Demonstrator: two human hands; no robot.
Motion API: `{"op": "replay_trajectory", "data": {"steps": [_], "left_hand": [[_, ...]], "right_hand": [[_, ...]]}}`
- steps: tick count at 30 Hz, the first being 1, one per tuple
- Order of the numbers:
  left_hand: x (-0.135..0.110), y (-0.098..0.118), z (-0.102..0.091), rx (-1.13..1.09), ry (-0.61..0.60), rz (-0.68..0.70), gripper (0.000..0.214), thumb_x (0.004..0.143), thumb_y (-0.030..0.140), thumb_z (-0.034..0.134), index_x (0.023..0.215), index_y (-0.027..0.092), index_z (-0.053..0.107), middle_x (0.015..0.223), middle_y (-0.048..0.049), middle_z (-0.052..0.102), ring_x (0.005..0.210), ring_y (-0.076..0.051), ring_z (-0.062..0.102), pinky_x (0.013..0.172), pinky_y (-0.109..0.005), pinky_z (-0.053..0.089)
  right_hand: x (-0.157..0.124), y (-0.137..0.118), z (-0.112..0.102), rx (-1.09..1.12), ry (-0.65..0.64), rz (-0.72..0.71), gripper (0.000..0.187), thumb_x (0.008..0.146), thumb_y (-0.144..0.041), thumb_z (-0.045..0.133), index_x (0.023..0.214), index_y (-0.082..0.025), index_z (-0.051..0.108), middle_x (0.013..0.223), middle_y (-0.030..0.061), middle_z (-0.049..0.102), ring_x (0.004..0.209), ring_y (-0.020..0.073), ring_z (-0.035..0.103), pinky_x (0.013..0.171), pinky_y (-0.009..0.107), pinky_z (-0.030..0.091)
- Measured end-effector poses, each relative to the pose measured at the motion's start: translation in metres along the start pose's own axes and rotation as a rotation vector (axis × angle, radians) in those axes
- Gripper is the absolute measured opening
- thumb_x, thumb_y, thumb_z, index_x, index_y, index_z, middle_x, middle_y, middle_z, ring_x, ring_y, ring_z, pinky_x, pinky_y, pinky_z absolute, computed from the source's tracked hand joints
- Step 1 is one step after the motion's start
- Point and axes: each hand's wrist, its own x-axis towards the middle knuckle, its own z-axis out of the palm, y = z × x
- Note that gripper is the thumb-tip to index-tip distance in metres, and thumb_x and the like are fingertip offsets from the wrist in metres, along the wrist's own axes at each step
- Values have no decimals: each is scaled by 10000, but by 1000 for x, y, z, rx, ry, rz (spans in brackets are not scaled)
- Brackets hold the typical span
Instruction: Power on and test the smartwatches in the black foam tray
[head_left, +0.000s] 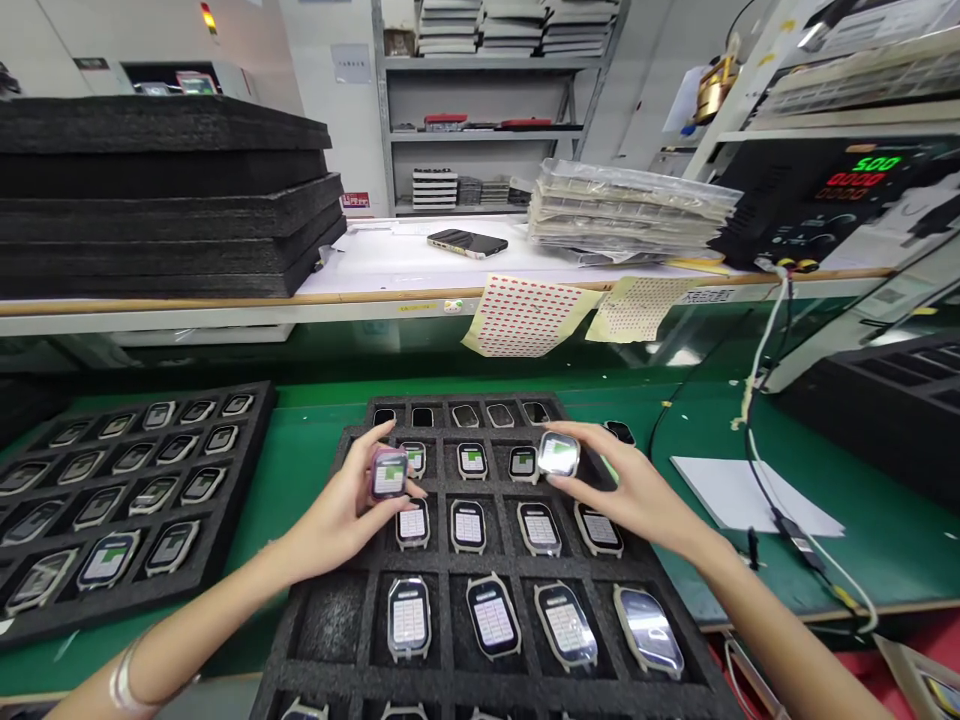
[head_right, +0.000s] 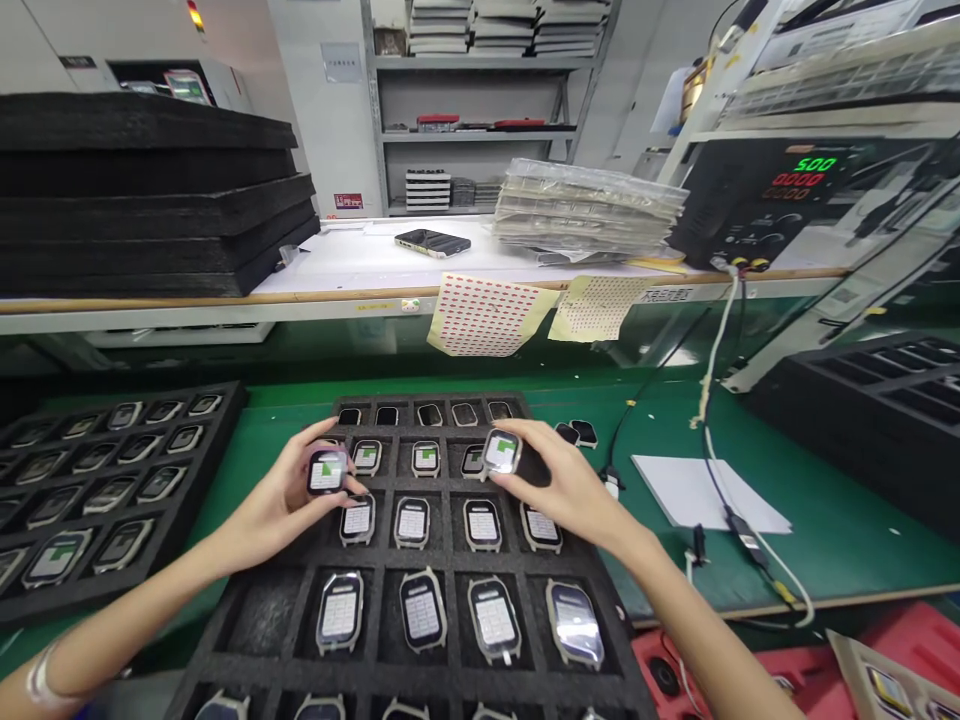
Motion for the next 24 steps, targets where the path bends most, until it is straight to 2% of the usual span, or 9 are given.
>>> {"op": "replay_trajectory", "data": {"steps": [3, 6, 9, 12, 14, 15, 17, 19, 24], "left_hand": [[-13, -3, -26, 555, -31, 8, 429, 838, 264, 587, 1225, 251, 403, 1142, -75, 560, 1059, -253, 559, 941, -452, 433], [-19, -2, -40, 887, -161, 42, 371, 802, 268, 602, 1144, 228, 462, 1126, -82, 562, 1044, -277, 525, 917, -467, 422], [-20, 2, -44, 1027, -242, 66, 338, 811, 288, 579, 1123, 214, 470, 1144, -89, 537, 1049, -281, 497, 906, -453, 416], [-23, 7, -46, 1111, -264, 38, 309, 832, 347, 562, 1098, 211, 483, 1159, -90, 512, 1051, -281, 484, 890, -434, 416], [-25, 11, -49, 1149, -286, 27, 256, 845, 374, 542, 1040, 212, 505, 1157, -87, 504, 1039, -278, 485, 873, -425, 419], [-26, 13, -49, 1165, -291, 31, 242, 851, 380, 533, 1023, 211, 510, 1156, -87, 500, 1033, -277, 485, 866, -423, 419], [-26, 18, -46, 1197, -294, 56, 243, 867, 366, 510, 1052, 208, 509, 1167, -91, 491, 1036, -273, 483, 865, -421, 416], [-20, 22, -36, 1221, -325, 112, 263, 872, 333, 499, 1099, 198, 504, 1170, -100, 491, 1037, -271, 485, 861, -416, 416], [6, 27, -2, 1369, -504, 218, 212, 796, 231, 577, 984, 134, 564, 1069, -134, 565, 984, -295, 519, 840, -423, 434]], "right_hand": [[-4, 34, -6, -101, -103, -12, 418, 896, -438, 540, 1259, -230, 531, 1365, 112, 454, 1273, 296, 407, 1069, 480, 326], [-9, 47, -6, -125, -261, 23, 445, 945, -438, 449, 1359, -274, 446, 1470, 92, 317, 1344, 297, 300, 1096, 500, 260], [-12, 37, -7, -192, -253, 7, 460, 965, -413, 404, 1403, -277, 376, 1507, 88, 237, 1377, 299, 220, 1106, 520, 217], [-20, 16, -15, -262, -195, -32, 356, 950, -400, 436, 1259, -245, 523, 1499, 79, 253, 1379, 302, 210, 1108, 503, 235], [-30, 6, -21, -297, -259, -37, 284, 915, -424, 499, 1114, -248, 600, 1483, 55, 292, 1375, 320, 217, 1095, 512, 270], [-35, 3, -24, -310, -314, -30, 281, 901, -438, 520, 1100, -258, 606, 1473, 46, 315, 1369, 328, 231, 1081, 523, 296], [-44, 2, -29, -340, -385, -10, 329, 886, -467, 537, 1152, -281, 590, 1451, 44, 356, 1348, 344, 277, 1045, 552, 340], [-48, 4, -31, -364, -394, 8, 374, 881, -483, 536, 1196, -285, 578, 1433, 55, 386, 1319, 356, 330, 1016, 562, 370], [-36, 4, -30, -437, -404, -38, 378, 806, -476, 639, 1109, -249, 657, 1347, 97, 485, 1211, 379, 461, 947, 532, 429]]}}
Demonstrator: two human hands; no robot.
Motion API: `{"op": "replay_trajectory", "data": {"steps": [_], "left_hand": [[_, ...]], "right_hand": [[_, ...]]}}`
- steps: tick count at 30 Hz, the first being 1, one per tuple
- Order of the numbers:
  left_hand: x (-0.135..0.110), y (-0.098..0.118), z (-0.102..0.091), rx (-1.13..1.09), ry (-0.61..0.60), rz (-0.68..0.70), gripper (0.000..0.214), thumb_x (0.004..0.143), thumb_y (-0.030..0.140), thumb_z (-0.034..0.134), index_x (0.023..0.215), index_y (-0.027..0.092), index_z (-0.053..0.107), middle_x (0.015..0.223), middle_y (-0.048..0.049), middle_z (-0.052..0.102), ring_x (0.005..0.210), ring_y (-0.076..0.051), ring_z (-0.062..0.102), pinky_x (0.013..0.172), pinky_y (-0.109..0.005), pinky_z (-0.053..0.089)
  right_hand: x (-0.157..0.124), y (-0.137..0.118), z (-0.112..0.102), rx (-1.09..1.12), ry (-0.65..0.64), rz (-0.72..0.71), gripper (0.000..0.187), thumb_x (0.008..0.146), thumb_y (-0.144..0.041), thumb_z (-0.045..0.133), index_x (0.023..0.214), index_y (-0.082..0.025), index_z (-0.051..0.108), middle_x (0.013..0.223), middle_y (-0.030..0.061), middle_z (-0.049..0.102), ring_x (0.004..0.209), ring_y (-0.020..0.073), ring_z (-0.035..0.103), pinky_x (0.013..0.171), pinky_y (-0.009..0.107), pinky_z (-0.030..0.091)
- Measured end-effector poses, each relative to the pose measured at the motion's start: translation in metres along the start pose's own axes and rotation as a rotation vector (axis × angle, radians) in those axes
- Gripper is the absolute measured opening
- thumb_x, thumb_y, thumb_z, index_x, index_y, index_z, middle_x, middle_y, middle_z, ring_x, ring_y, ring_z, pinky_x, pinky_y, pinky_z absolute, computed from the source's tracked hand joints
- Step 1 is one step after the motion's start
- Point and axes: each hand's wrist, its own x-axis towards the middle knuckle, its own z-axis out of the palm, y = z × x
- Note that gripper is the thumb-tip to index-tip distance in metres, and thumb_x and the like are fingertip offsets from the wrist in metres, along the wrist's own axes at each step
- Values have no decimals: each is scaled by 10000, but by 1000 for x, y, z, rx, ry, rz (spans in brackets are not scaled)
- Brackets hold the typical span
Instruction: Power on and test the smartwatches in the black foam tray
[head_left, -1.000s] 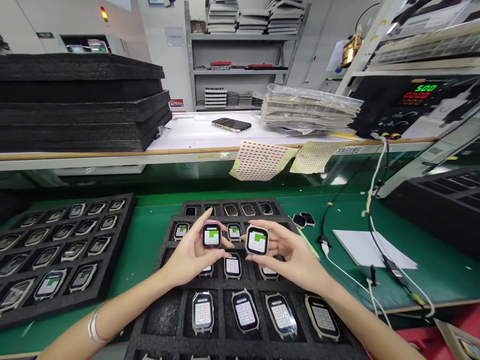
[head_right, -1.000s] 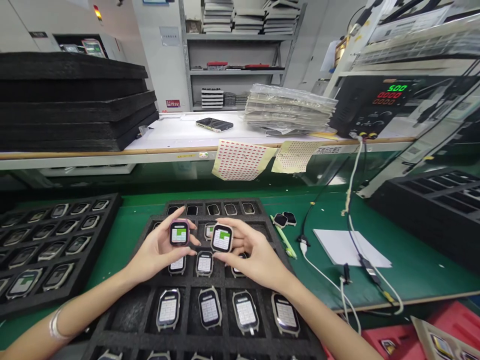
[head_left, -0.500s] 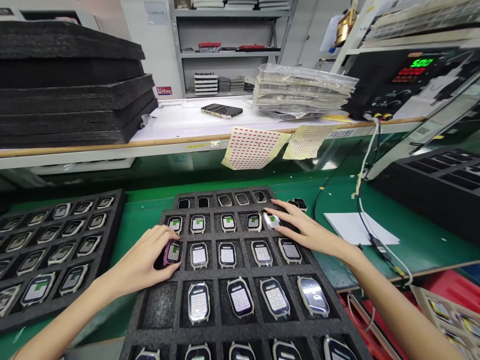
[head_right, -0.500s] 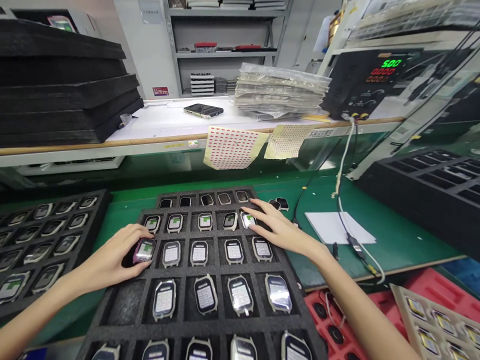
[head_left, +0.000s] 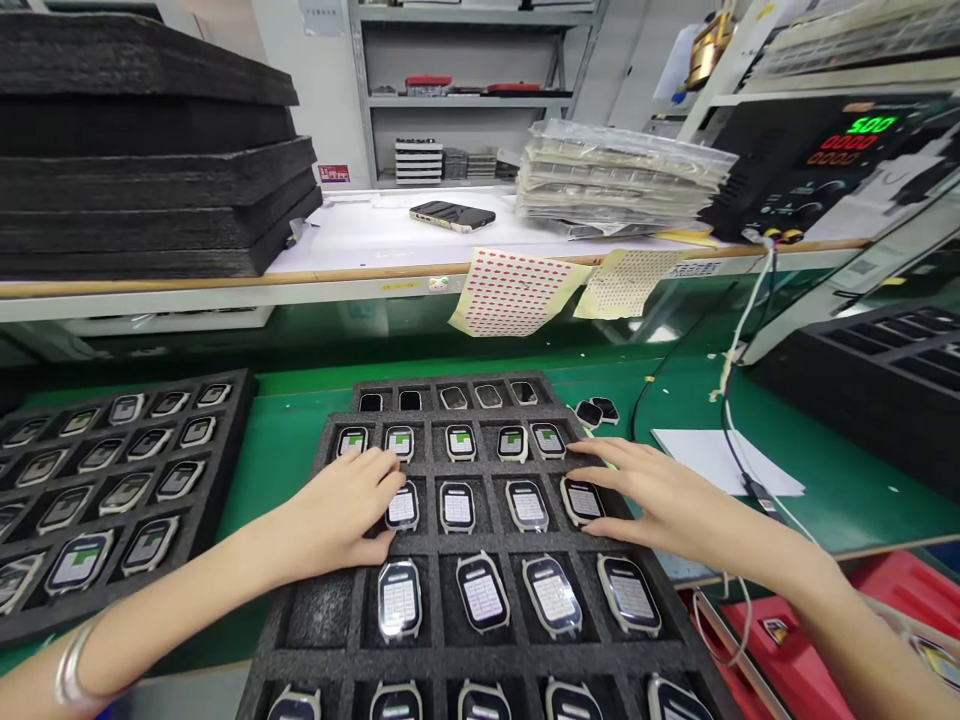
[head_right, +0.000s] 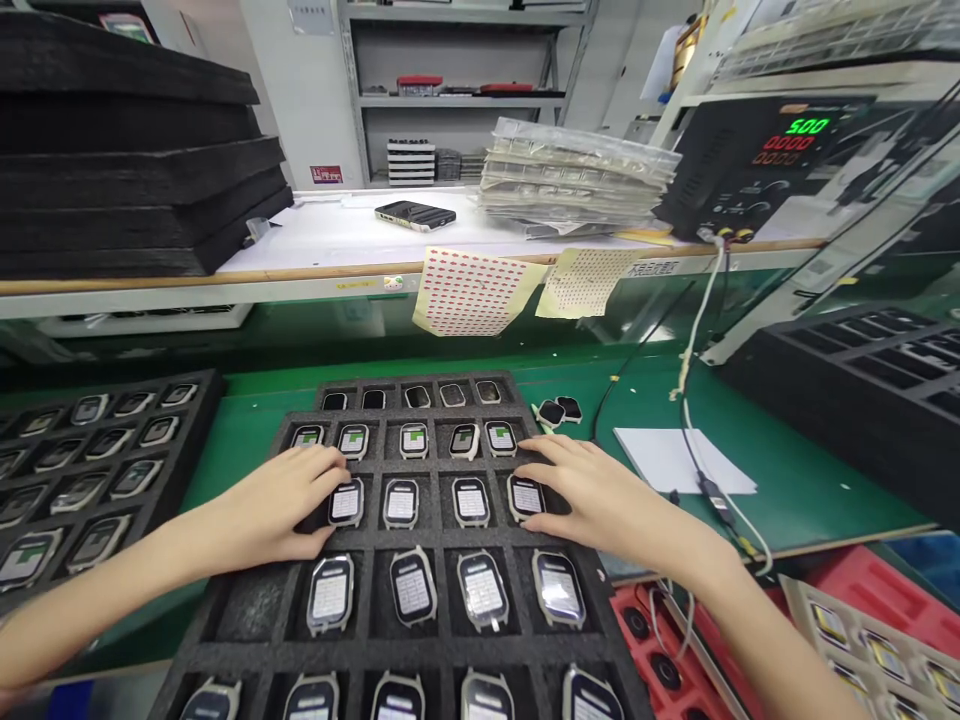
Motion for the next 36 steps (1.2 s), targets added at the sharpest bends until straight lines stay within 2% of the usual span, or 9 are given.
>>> {"op": "replay_trajectory", "data": {"steps": [6, 12, 16, 18, 22, 24, 29, 32, 36], "left_hand": [[23, 7, -3, 125, -50, 30, 263, 713, 279, 728, 868, 106, 605, 990, -199, 612, 954, -356, 551, 777, -450, 461], [21, 8, 2, 3, 0, -47, 255, 716, 255, 723, 878, 122, 577, 1006, -170, 595, 956, -349, 529, 790, -478, 441], [11, -2, 4, -480, 79, -146, 268, 741, 294, 690, 930, 168, 548, 997, -93, 582, 936, -278, 533, 823, -448, 443], [8, -6, 2, -927, 100, -163, 283, 753, 294, 685, 969, 178, 544, 1019, -94, 598, 947, -254, 569, 848, -425, 453], [13, -2, -10, -1651, 186, -119, 361, 738, 232, 721, 1061, 177, 570, 1065, -120, 646, 946, -247, 633, 847, -393, 472], [21, 4, -16, -1782, 299, -88, 404, 696, 221, 758, 1066, 163, 610, 1048, -116, 654, 901, -230, 636, 800, -349, 486], [40, 16, -17, -1996, 407, -108, 419, 634, 157, 777, 1039, 147, 673, 995, -74, 659, 881, -150, 585, 790, -219, 451], [45, 14, -5, -2106, 404, -240, 423, 624, 81, 742, 1034, 154, 666, 996, -81, 660, 836, -126, 573, 736, -198, 435], [48, 12, 10, -2186, 385, -317, 399, 627, 27, 656, 1004, 157, 644, 909, -75, 650, 677, -87, 509, 570, -180, 365]], "right_hand": [[10, -10, 4, -122, 41, -33, 304, 775, -391, 688, 968, -158, 669, 1303, 174, 502, 1165, 406, 484, 916, 556, 432], [5, 1, -1, 325, -22, -1, 363, 806, -471, 658, 1083, -239, 623, 1438, 77, 385, 1335, 351, 307, 1061, 504, 343], [3, -3, -10, 831, 38, 46, 399, 808, -397, 698, 1169, -265, 591, 1274, 93, 568, 1181, 321, 520, 1021, 490, 399], [7, -12, -12, 1100, 99, 35, 433, 797, -356, 718, 1195, -249, 585, 1185, 114, 622, 995, 302, 640, 907, 476, 497], [29, -44, -14, 1410, 293, 83, 491, 750, -314, 761, 1200, -211, 595, 1161, 139, 616, 783, 248, 673, 613, 368, 582], [44, -61, -15, 1466, 337, 83, 493, 718, -279, 785, 1168, -185, 605, 1096, 129, 633, 748, 216, 654, 572, 326, 570], [73, -83, -10, 1491, 361, -8, 482, 646, -206, 821, 1058, -189, 572, 1057, 74, 624, 948, 204, 613, 865, 354, 512], [79, -82, 2, 1524, 279, 49, 486, 661, -196, 804, 1047, -199, 508, 955, 59, 649, 880, 184, 632, 663, 251, 542], [79, -76, 20, 1526, 228, 146, 497, 681, -182, 785, 1054, -208, 457, 838, 13, 627, 635, 137, 630, 394, 152, 453]]}}
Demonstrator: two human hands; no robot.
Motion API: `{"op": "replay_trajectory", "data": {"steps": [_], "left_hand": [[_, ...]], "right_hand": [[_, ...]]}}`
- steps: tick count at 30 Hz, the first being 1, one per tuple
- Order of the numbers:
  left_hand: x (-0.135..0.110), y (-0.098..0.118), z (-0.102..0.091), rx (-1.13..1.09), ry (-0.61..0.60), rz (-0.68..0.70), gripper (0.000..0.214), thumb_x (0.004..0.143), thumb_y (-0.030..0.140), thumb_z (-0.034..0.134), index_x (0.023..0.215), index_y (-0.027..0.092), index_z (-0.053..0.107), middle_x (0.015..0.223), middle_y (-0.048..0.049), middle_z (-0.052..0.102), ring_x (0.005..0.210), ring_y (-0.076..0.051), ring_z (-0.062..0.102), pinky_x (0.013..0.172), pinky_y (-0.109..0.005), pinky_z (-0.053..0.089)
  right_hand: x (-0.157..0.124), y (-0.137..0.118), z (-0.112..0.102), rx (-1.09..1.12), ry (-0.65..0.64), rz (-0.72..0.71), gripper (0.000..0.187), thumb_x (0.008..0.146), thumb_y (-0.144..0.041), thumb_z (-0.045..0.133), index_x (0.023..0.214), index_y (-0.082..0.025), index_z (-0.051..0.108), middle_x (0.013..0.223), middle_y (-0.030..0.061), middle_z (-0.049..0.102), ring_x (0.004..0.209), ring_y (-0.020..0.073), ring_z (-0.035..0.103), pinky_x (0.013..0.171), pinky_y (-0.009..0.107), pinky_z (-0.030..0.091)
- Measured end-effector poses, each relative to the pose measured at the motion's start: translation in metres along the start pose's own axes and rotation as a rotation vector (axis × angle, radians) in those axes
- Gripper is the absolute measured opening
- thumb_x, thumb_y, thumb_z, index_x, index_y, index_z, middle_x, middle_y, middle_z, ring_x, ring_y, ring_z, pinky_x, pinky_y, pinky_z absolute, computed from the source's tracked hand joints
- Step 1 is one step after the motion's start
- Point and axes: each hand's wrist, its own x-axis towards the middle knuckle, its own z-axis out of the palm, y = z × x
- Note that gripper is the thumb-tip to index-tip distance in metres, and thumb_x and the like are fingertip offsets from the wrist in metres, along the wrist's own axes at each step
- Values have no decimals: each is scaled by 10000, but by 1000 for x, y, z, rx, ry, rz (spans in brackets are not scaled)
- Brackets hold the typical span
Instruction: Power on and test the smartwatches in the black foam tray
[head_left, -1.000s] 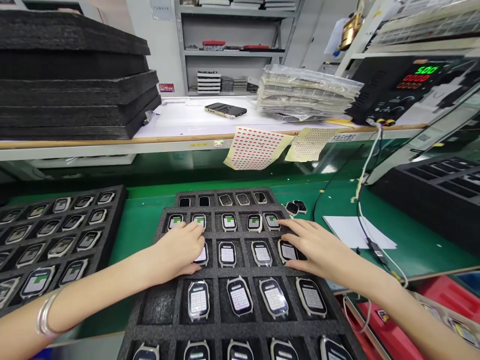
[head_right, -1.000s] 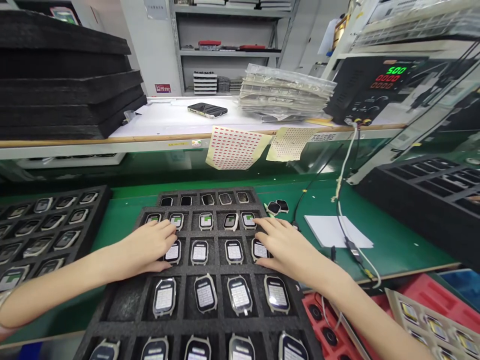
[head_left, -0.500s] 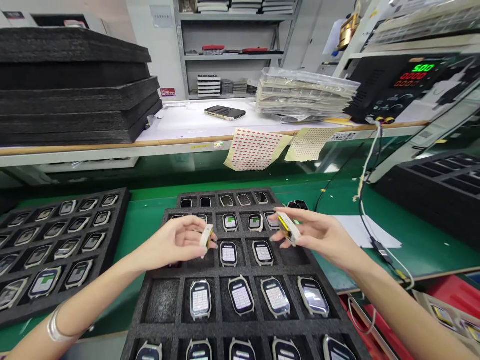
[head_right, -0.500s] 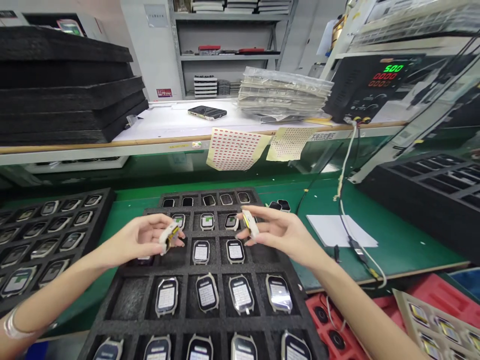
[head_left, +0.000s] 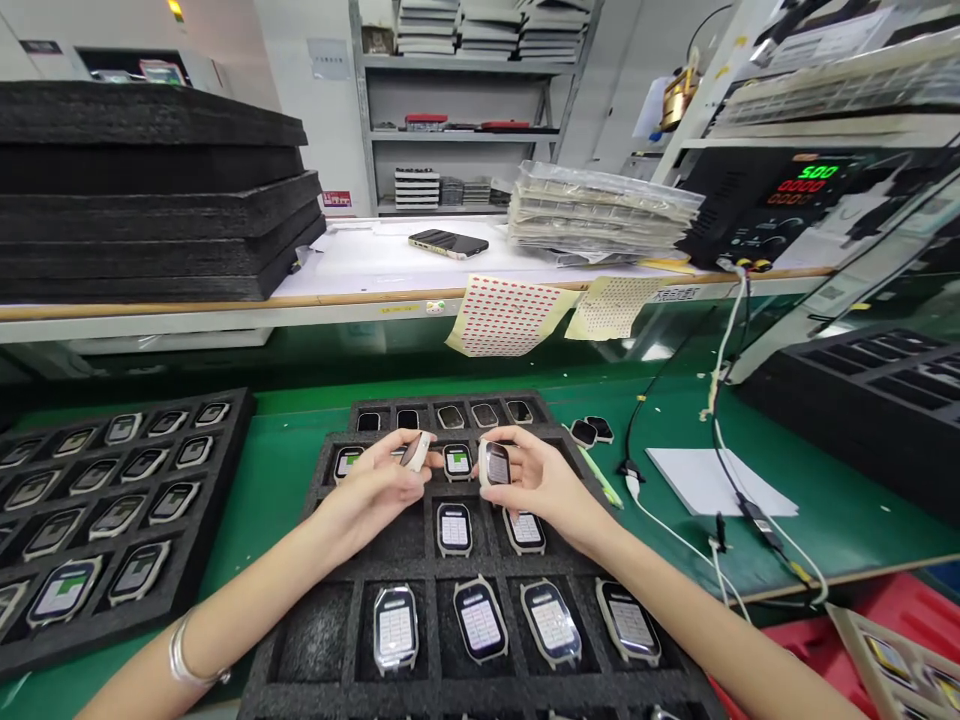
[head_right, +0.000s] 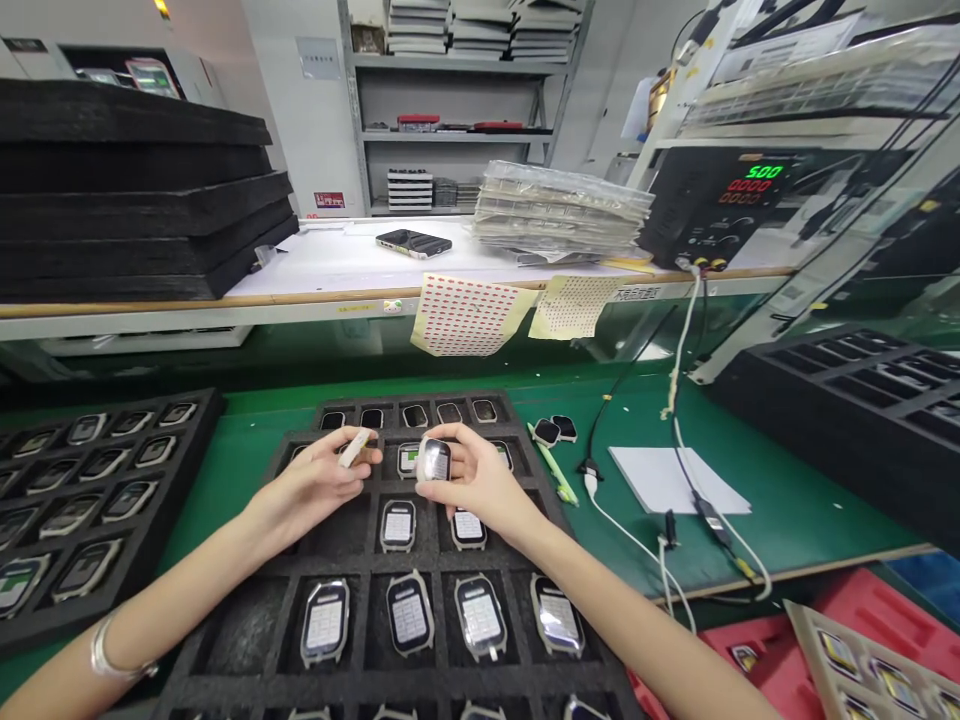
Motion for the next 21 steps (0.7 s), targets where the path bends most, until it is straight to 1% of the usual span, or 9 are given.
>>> {"op": "replay_trajectory", "data": {"steps": [3, 5, 7, 9, 10, 12, 15, 17, 21], "left_hand": [[-1, -4, 0, 16, -56, 14, 428, 604, 3, 616, 993, 178, 622, 837, -42, 627, 641, -88, 467, 547, -187, 331], [-4, -5, 2, 89, -79, 41, 448, 597, -12, 600, 996, 191, 604, 837, -32, 631, 671, -99, 476, 588, -197, 351], [-7, -5, 4, 172, -67, 55, 489, 592, -31, 592, 1022, 201, 588, 865, -24, 644, 694, -103, 492, 620, -203, 368], [-9, -6, 6, 227, -42, 35, 545, 594, -45, 591, 1078, 204, 570, 901, -27, 650, 729, -110, 522, 640, -207, 384], [-10, -6, 6, 238, -33, 24, 568, 598, -47, 592, 1107, 202, 558, 912, -31, 648, 765, -120, 543, 667, -214, 398], [-10, -8, 8, 224, -35, 7, 590, 615, -38, 600, 1149, 202, 526, 936, -46, 639, 866, -163, 586, 766, -260, 430], [-11, -11, 10, 167, -91, 16, 533, 655, 13, 613, 1138, 208, 497, 967, -61, 613, 955, -239, 608, 886, -392, 440], [-11, -15, 10, 184, -125, 56, 475, 696, 44, 605, 1121, 218, 482, 982, -58, 591, 929, -233, 605, 860, -418, 464], [-13, -24, 8, 370, -147, 174, 300, 859, 162, 527, 1138, 235, 445, 1002, -49, 555, 843, -172, 568, 727, -334, 492]], "right_hand": [[-2, 5, 1, -19, -12, 21, 495, 704, -191, 769, 1085, -217, 454, 841, -6, 605, 498, 109, 599, 347, 168, 448], [-3, 4, 4, -39, 0, 3, 490, 702, -180, 767, 1093, -215, 474, 886, 4, 608, 503, 91, 585, 370, 165, 451], [-6, 1, 5, -37, 16, -47, 502, 694, -168, 770, 1111, -211, 493, 961, 23, 608, 619, 102, 610, 508, 189, 514], [-10, -3, 6, -33, 13, -83, 506, 719, -184, 751, 1154, -209, 495, 1005, 41, 607, 748, 132, 620, 639, 225, 531], [-12, -4, 6, -41, 14, -93, 487, 748, -206, 726, 1176, -207, 493, 993, 46, 611, 748, 137, 614, 635, 231, 524], [-14, -6, 6, -88, 50, -106, 387, 826, -265, 645, 1182, -197, 510, 893, 42, 625, 612, 121, 579, 513, 218, 478], [-15, -7, 6, -161, 171, -145, 244, 890, -336, 553, 1072, -175, 576, 736, 22, 618, 445, 95, 498, 395, 206, 380], [-15, -7, 7, -175, 236, -169, 224, 887, -350, 565, 1019, -171, 590, 739, 29, 635, 412, 82, 469, 372, 201, 348], [-16, -7, 8, -190, 270, -199, 208, 866, -328, 607, 1008, -176, 596, 781, 37, 656, 395, 65, 450, 365, 196, 348]]}}
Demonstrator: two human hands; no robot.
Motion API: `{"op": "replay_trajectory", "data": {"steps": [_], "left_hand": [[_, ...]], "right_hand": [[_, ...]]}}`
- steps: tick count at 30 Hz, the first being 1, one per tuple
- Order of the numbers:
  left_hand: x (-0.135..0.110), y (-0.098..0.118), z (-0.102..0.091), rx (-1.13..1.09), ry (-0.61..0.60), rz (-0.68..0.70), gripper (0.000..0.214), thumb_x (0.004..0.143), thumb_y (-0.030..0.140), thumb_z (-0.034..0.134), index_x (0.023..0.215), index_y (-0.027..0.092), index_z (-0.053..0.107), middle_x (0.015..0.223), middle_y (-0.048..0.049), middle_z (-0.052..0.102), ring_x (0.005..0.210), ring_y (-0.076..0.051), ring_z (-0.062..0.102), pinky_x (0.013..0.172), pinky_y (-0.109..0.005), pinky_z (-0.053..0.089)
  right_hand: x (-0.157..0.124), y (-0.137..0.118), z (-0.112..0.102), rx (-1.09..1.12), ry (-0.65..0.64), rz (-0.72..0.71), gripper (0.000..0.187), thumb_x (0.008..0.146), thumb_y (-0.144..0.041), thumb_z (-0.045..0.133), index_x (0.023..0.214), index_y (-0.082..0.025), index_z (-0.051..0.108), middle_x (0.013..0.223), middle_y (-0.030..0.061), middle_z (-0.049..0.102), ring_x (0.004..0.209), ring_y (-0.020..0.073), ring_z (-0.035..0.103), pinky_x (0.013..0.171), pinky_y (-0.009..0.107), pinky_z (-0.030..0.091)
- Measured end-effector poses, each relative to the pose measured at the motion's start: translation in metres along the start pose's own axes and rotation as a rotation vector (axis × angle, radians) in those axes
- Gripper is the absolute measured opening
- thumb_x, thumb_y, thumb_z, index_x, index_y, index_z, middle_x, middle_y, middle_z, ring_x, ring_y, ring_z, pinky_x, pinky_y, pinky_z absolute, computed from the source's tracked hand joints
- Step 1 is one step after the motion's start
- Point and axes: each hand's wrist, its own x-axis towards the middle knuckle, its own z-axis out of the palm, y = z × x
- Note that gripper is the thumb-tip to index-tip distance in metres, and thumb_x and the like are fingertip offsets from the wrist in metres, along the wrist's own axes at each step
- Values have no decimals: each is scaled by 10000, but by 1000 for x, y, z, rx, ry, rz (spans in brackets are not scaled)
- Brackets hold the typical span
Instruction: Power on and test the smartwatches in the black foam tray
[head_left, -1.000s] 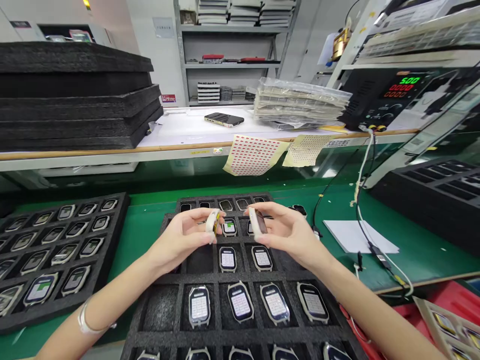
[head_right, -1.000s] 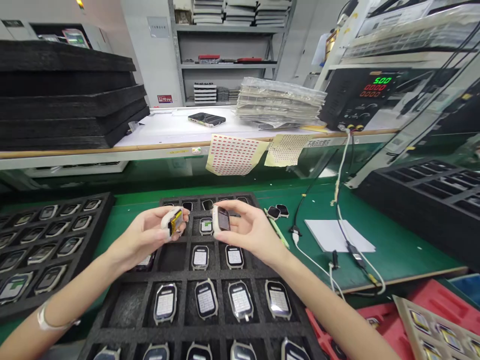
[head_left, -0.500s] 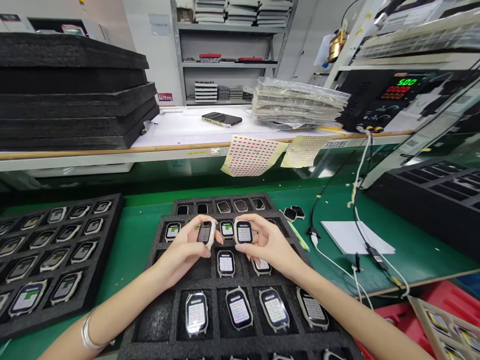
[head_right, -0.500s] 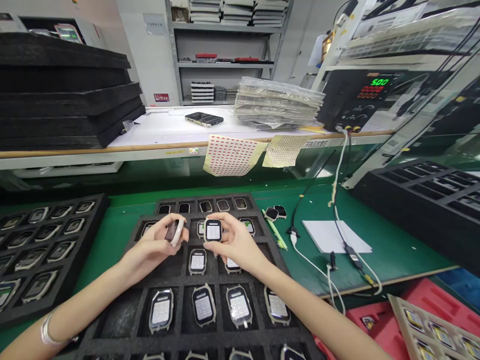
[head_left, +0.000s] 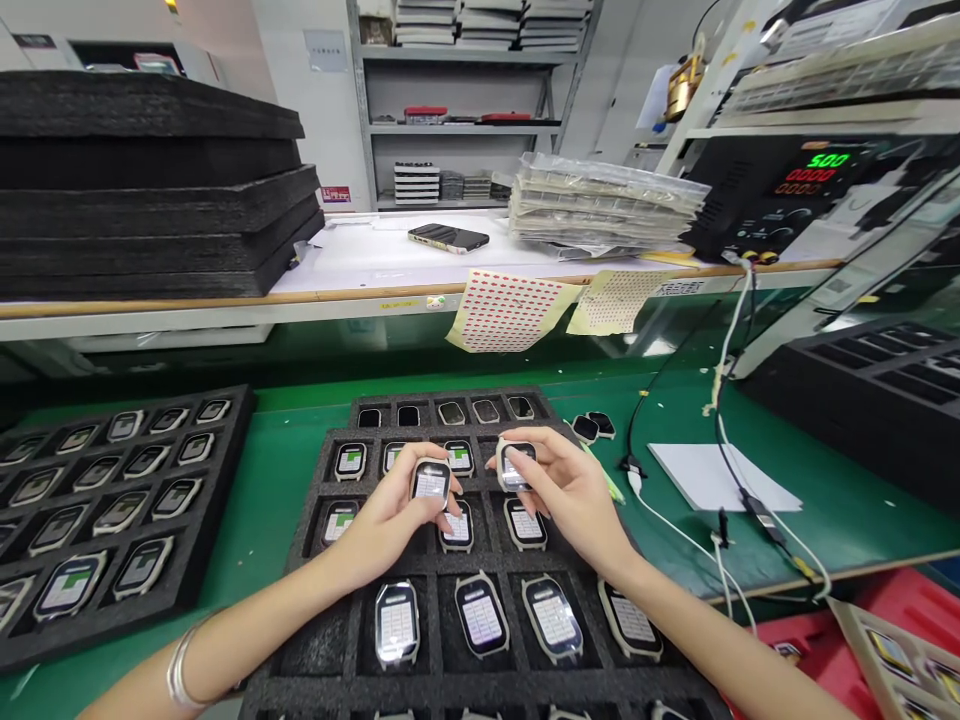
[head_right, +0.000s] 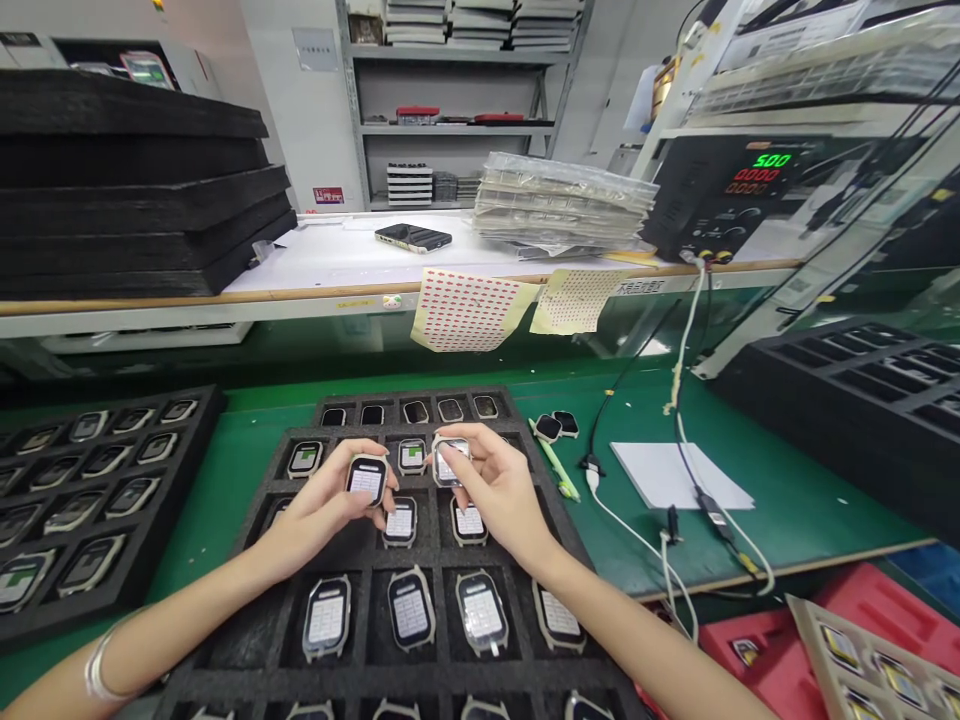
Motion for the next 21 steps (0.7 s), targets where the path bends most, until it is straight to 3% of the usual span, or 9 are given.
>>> {"op": "replay_trajectory", "data": {"steps": [3, 8, 14, 21], "left_hand": [[-2, -2, 0, 133, 13, 44, 240, 935, 274, 453, 1169, 229, 425, 997, -49, 554, 809, -149, 557, 722, -311, 479], [0, 1, 0, 175, 55, 115, 173, 945, 294, 437, 1085, 195, 455, 832, -20, 563, 650, -119, 537, 622, -274, 457], [0, 2, 0, -93, 8, 58, 295, 860, 198, 503, 1144, 227, 427, 1021, -61, 549, 881, -187, 555, 715, -326, 474], [-2, 3, 3, -156, -17, 39, 432, 718, 85, 526, 1118, 226, 440, 1015, -53, 566, 882, -186, 557, 729, -320, 460]], "right_hand": [[-3, 0, -1, -8, -36, -13, 210, 892, -339, 567, 1032, -186, 600, 775, 32, 652, 413, 80, 498, 382, 199, 389], [-6, -1, -1, 41, -135, -10, 243, 905, -327, 546, 1107, -196, 580, 828, 44, 652, 496, 121, 590, 424, 217, 459], [-6, 0, 0, 54, -128, 1, 258, 876, -302, 599, 1115, -208, 585, 760, 15, 617, 506, 125, 604, 427, 207, 458], [-6, 2, -1, -4, -52, 8, 218, 850, -308, 647, 1035, -198, 610, 729, 13, 630, 421, 93, 532, 396, 201, 444]]}}
